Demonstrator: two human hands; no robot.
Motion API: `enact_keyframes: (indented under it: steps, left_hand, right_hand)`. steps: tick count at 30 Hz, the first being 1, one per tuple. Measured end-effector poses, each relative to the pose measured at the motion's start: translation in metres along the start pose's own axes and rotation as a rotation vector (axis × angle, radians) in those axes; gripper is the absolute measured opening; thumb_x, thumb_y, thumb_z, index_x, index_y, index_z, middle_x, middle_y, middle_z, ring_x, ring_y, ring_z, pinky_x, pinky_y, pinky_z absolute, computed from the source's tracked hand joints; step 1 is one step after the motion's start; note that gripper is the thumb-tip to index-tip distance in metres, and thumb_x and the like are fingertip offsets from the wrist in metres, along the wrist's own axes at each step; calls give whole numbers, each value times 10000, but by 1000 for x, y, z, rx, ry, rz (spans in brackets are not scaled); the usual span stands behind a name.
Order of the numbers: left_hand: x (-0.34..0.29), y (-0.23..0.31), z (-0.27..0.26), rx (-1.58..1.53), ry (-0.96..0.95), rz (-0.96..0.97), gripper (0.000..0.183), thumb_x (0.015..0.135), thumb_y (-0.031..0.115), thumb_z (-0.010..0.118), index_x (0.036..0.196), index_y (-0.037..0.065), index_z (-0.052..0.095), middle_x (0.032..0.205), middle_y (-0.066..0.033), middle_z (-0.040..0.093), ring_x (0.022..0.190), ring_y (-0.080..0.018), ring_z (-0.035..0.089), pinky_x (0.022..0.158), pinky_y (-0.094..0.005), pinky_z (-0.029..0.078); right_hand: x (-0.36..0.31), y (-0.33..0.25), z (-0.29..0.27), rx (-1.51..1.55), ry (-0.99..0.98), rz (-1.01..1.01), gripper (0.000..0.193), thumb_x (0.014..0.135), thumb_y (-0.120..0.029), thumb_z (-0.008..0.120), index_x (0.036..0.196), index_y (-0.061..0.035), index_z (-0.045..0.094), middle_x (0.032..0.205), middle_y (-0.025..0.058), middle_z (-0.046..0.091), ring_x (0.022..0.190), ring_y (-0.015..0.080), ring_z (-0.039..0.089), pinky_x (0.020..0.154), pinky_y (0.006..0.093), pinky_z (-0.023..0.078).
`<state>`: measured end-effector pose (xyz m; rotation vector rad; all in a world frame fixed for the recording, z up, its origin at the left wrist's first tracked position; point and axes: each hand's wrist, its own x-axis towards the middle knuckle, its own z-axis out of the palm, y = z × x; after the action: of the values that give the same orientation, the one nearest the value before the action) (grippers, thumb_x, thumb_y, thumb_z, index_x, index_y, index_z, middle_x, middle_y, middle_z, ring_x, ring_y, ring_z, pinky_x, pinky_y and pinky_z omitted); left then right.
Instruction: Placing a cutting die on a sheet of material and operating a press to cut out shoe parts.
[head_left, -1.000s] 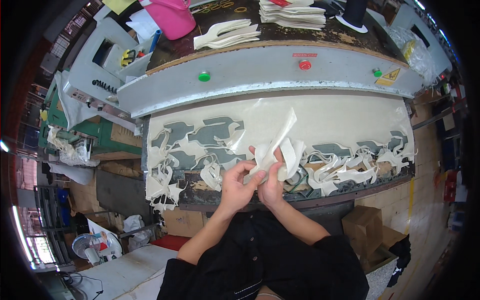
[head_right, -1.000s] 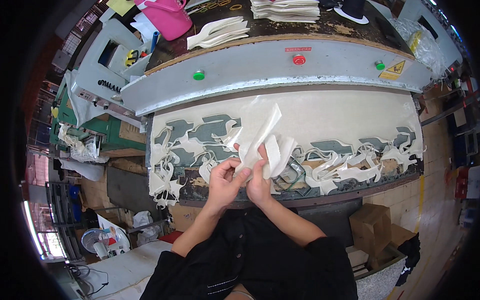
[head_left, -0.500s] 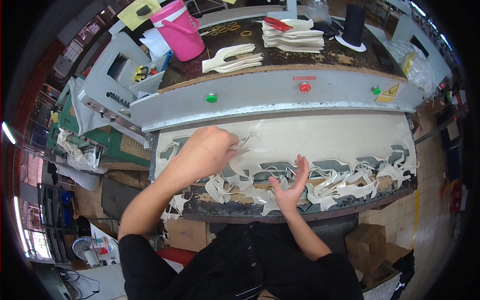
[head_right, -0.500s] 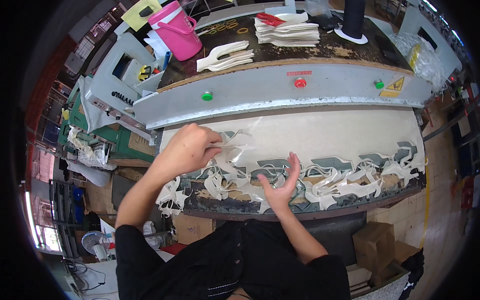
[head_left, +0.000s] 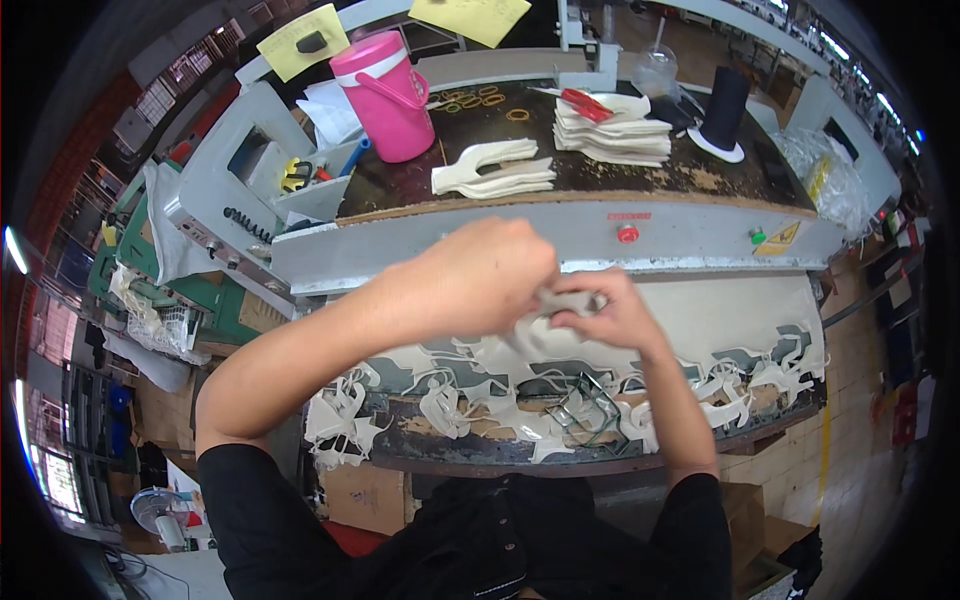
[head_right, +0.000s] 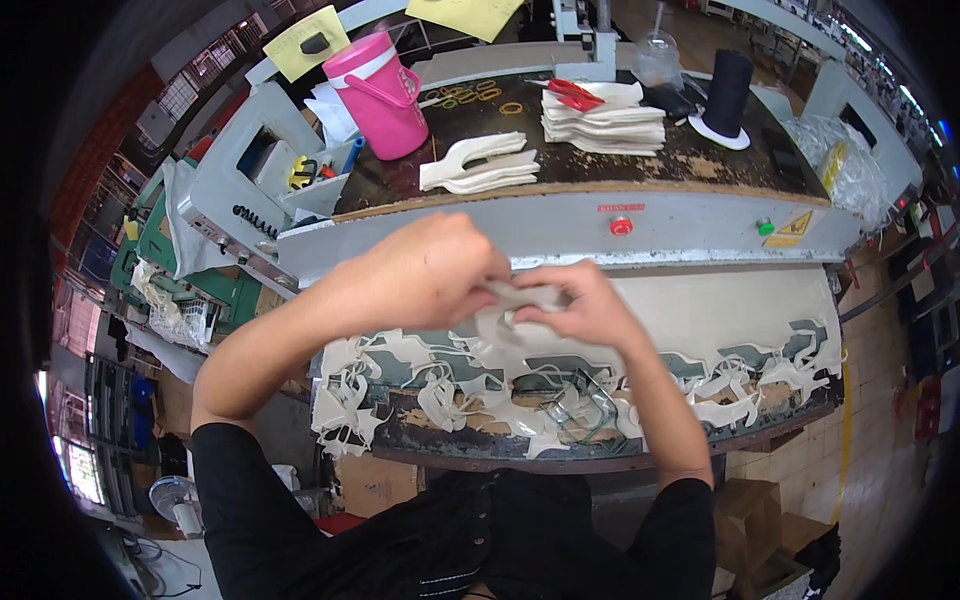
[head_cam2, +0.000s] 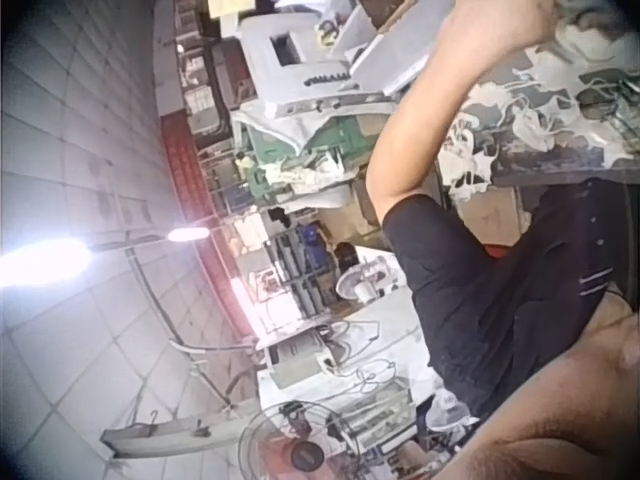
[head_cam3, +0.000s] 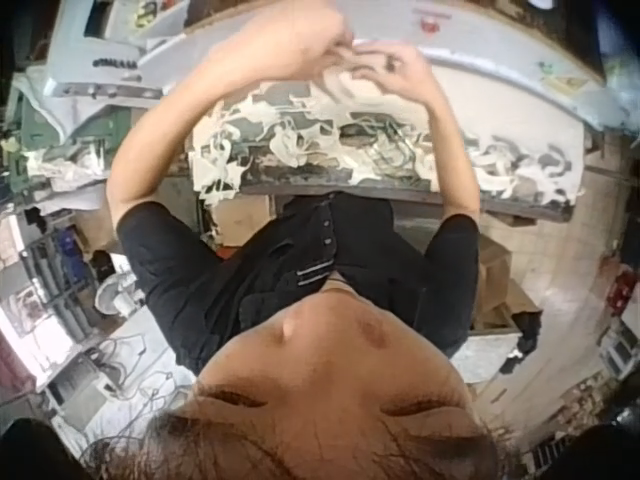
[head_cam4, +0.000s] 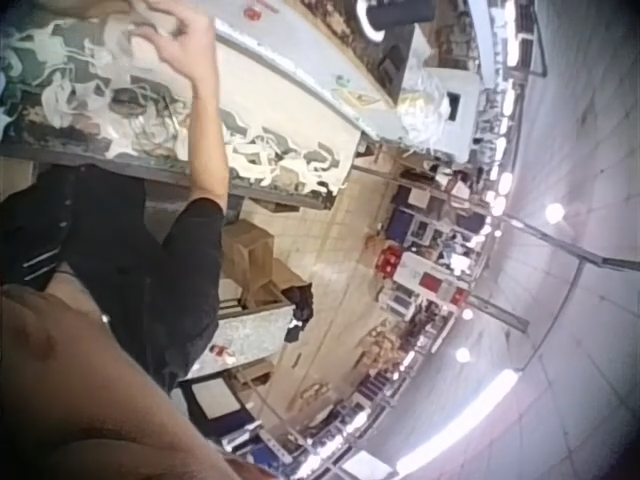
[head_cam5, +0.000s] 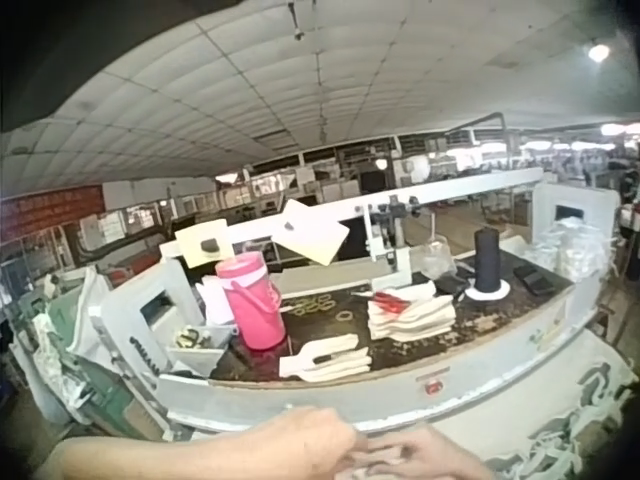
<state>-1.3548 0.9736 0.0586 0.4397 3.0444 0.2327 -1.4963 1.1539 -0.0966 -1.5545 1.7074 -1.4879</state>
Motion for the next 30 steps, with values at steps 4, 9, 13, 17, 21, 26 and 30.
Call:
enact_keyframes:
  steps: [4, 9, 13, 17, 21, 26, 30]
  left_hand:
    - [30, -60, -26, -255, 250, -41, 171, 854, 129, 847, 989, 25, 832, 712, -104, 724, 637, -180, 684, 614, -362, 529]
    - [44, -152, -22, -924, 459, -374, 272, 916, 170, 869, 1077, -43, 815, 835, -87, 782, 729, -129, 719, 648, -286, 562]
    - [55, -222, 34, -1312, 475, -571, 261, 975, 107, 820, 1135, -94, 772, 990, -142, 785, 808, -174, 746, 709, -284, 628]
    - [36, -254, 70, -1375, 457, -735, 258, 973, 81, 814, 1117, -125, 751, 1005, -159, 782, 854, -208, 772, 708, -279, 653]
    - [26, -265, 74, -1267, 406, -748, 285, 954, 119, 841, 1110, -104, 758, 954, -133, 789, 809, -168, 761, 666, -277, 644]
    - [30, -271, 70, -1251, 338, -673, 300, 962, 143, 838, 1148, -78, 755, 952, -109, 792, 784, -141, 742, 643, -276, 624]
    - [31, -273, 77, -1271, 358, -658, 301, 972, 131, 828, 1177, -71, 741, 974, -103, 788, 794, -135, 739, 641, -270, 605]
  right_hand:
    - [56, 1, -78, 97, -38, 87, 293, 950, -131, 836, 1218, -34, 770, 979, 4, 781, 802, 80, 684, 733, 265, 561]
    - [190, -24, -137, -253, -148, 31, 339, 1025, -234, 745, 1275, -6, 717, 1001, 11, 747, 840, 67, 688, 718, 263, 570]
    - [279, 15, -143, -604, -278, -48, 329, 980, -246, 772, 1218, -18, 763, 1071, 98, 794, 946, 188, 729, 882, 350, 581]
    - [315, 31, -87, -818, -431, 141, 426, 871, -229, 855, 1254, -63, 774, 1221, 169, 777, 1141, 346, 727, 1034, 435, 555]
    - [277, 14, -44, -1189, -150, -73, 527, 850, -306, 880, 1305, -86, 731, 1351, 154, 687, 1308, 308, 619, 1122, 444, 470]
    - [220, 8, -16, -772, -170, -9, 583, 842, -392, 878, 1273, -39, 703, 1137, 197, 747, 1093, 389, 704, 1076, 473, 478]
    - [222, 24, -9, -783, -186, 3, 658, 796, -395, 911, 1322, -74, 679, 969, 177, 774, 1034, 352, 727, 1041, 451, 438]
